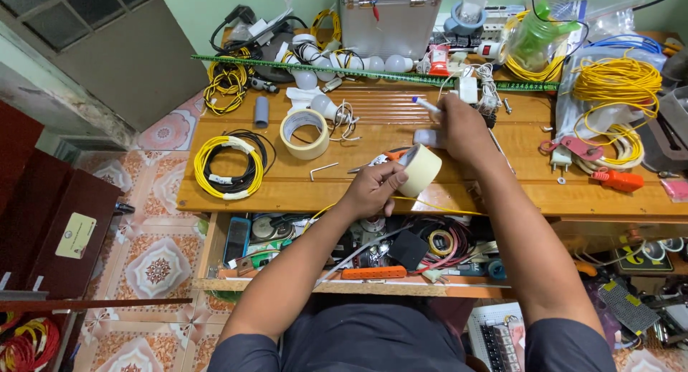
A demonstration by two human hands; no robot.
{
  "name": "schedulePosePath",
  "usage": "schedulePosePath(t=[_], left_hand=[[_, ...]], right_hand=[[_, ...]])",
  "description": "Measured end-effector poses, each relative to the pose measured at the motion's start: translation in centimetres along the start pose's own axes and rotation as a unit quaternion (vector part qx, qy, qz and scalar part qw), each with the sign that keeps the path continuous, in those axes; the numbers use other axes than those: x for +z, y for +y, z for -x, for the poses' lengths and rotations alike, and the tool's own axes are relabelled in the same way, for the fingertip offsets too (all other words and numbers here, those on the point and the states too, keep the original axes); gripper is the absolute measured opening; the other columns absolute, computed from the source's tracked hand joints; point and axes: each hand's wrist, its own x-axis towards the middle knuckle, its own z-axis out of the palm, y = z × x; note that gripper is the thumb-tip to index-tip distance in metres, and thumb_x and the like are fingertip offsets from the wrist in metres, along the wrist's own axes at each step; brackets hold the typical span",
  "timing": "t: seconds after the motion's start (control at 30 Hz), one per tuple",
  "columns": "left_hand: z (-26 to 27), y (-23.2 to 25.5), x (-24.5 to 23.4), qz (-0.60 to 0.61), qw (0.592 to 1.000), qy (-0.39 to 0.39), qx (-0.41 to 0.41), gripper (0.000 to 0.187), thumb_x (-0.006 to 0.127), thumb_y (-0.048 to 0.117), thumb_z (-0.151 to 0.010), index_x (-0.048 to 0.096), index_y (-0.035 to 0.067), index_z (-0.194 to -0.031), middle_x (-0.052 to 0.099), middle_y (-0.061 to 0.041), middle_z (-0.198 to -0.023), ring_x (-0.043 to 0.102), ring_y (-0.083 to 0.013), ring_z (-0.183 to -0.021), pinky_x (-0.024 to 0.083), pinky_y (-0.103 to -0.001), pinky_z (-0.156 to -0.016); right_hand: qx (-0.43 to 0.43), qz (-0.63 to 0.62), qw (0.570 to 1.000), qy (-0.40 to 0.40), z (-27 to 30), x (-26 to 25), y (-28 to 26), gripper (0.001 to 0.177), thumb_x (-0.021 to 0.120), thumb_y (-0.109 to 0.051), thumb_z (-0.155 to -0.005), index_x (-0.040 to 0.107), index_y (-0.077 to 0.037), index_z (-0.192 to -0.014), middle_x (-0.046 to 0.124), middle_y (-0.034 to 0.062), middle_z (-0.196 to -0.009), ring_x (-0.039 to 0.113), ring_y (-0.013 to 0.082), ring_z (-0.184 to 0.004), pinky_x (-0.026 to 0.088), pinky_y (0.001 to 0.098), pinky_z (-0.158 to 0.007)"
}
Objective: Organizing and labeling yellow electrical wire bundles using adhesive tape and a marker
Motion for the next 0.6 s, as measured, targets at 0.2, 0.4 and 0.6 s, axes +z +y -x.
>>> schedulePosePath(t=[0.2,0.4,0.6], left_hand=[[0.2,1.1,0.3,-0.012,1.0,-0.026,-0.002,0.02,0.056,0.014,-0.106,0.066,0.001,-0.096,0.069,-0.018,-0.068,0.062,-0.0169,-0.038,0.048,-0.021,-0.033],[0.5,3.2,0.4,-0.063,0.997,-0.049,0.006,0.019,0.053,0.015,-0.106,0.064,0.003,-0.098,0.065,-0.014,-0.061,0.061,-0.0153,-0.039,0.048,-0.021,-0.036],[0.0,0.6,-0.7,-0.215,0.972,-0.061,0.078,0.015,0.055,0.017,-0.104,0.062,0.005,-0.099,0.059,-0.012,-0.055,0.052,-0.0146,-0.044,0.042,-0.028,-0.043]], right_hand=[[-0.085,-0.154,0.968,0.18,4.0,-1.1,0.0,0.024,0.059,-0.003,-0.106,0.061,-0.002,-0.131,0.064,0.0205,-0.095,0.065,0.0493,-0.096,0.051,0.0599,-0.083],[-0.095,-0.157,0.958,0.221,5.6,0.3,3.0,0.023,0.064,-0.003,-0.104,0.071,-0.008,-0.125,0.068,0.0148,-0.095,0.067,0.042,-0.095,0.054,0.0516,-0.084],[-0.084,-0.177,0.958,0.211,5.0,1.5,2.3,0.02,0.068,-0.011,-0.105,0.071,-0.009,-0.125,0.071,0.0149,-0.105,0.069,0.0425,-0.099,0.055,0.0493,-0.085]])
